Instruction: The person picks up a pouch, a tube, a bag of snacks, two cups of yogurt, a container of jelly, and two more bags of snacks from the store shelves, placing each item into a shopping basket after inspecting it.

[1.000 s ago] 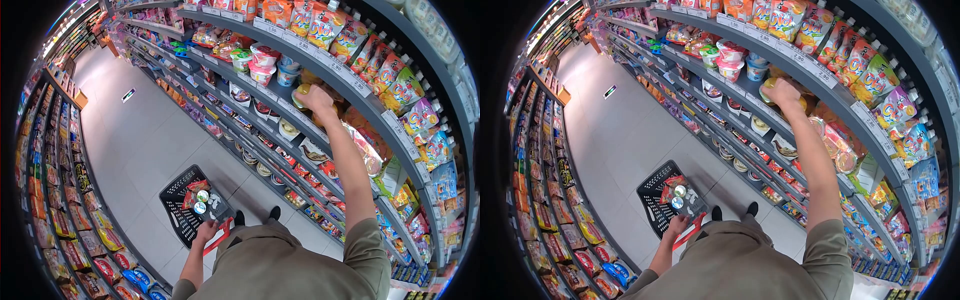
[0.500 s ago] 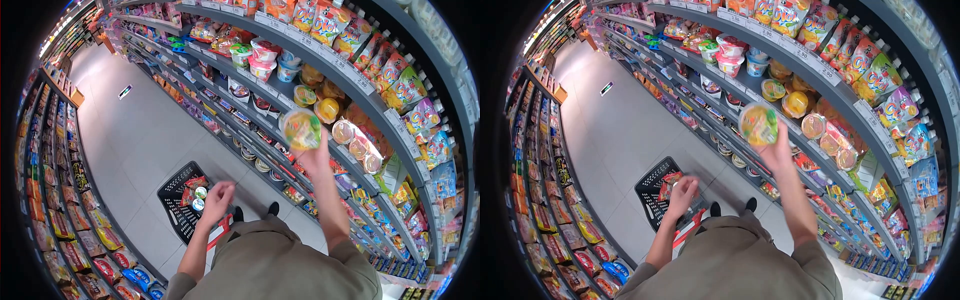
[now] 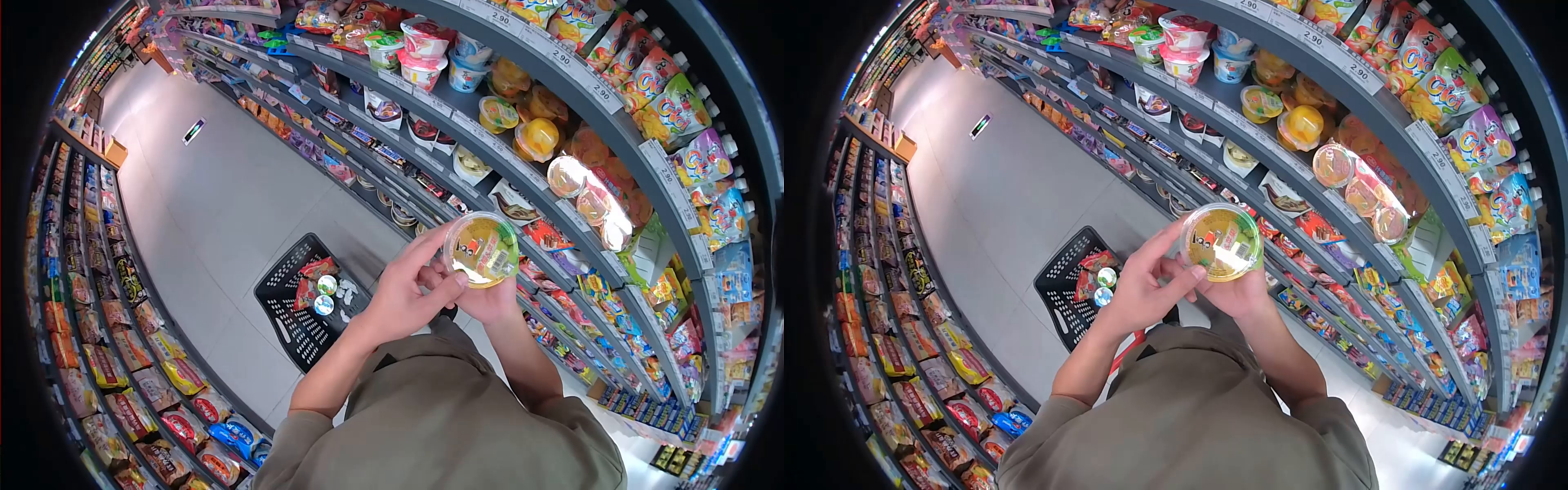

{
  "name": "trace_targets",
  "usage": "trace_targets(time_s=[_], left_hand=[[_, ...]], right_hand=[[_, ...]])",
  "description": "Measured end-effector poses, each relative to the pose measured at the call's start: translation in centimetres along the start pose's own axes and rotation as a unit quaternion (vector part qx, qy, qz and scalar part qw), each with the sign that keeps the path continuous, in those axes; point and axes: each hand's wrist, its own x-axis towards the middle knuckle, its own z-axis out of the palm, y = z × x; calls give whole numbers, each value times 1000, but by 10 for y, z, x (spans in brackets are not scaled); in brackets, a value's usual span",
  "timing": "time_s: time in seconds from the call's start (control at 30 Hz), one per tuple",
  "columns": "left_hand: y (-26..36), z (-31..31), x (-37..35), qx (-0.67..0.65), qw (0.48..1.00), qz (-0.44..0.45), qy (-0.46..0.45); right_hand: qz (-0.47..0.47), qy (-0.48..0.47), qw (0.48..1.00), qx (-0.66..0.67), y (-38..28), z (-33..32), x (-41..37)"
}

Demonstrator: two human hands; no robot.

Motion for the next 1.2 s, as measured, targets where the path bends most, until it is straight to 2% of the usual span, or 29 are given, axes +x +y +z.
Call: trace_targets(time_s=[0.13, 0.2, 0.3, 0.33, 0.37, 0.47, 0.57, 0.67, 0.73, 0.87, 0.93, 0.97, 1.03, 1.07, 1.1, 1.17, 1.2], left_hand=[[-1, -3, -2, -24, 1000, -3, -15], [-1, -5, -2, -38, 999, -6, -20], [-7, -7, -2, -53, 998, -11, -30], [-9, -7, -1, -53, 998, -11, -33], [-11, -8, -1, -56, 998, -16, -35], [-12, -9, -1, -51, 997, -35, -53], [-8, -6, 0, -76, 994, -55, -59], [-1, 1, 1, -66, 993, -69, -68], [2, 7, 2, -22, 988, -129, -77], [1, 34, 8, 3, 995, -85, -49], [-3, 43, 6, -8, 985, -166, -40], [-8, 47, 4, -4, 986, -165, -28], [-28, 60, 5, 7, 986, -165, -31], [-45, 68, -2, -12, 986, -168, 6], [-57, 73, -8, -6, 987, -163, 8], [-73, 83, -23, -15, 975, -215, 62], [-75, 89, -30, -11, 975, -213, 67]], right_hand=[[1, 9, 999, -44, 2, -3, -2], [19, -38, 999, -9, 3, -8, -6], [-10, -2, 1000, -15, 6, -12, -8], [-1, -44, 999, 2, 5, -18, -8], [-2, -39, 999, 4, 5, -19, -10], [-5, -13, 1000, -2, 6, -20, -16], [-8, -58, 998, -4, 5, -21, -21], [-11, -32, 999, 6, 3, -25, -26], [-6, -69, 997, 23, -2, -28, -30], [25, -56, 997, 41, -19, -33, -43], [47, -54, 997, 35, -25, -38, -51], [58, -60, 996, 36, -26, -45, -54], [68, -48, 978, -192, -36, -59, -62], [58, 63, 977, -198, -34, -61, -69], [57, 55, 977, -199, -39, -71, -74], [113, 159, 887, -419, -46, -98, -76], [89, 146, 874, -456, -49, -85, -81]])
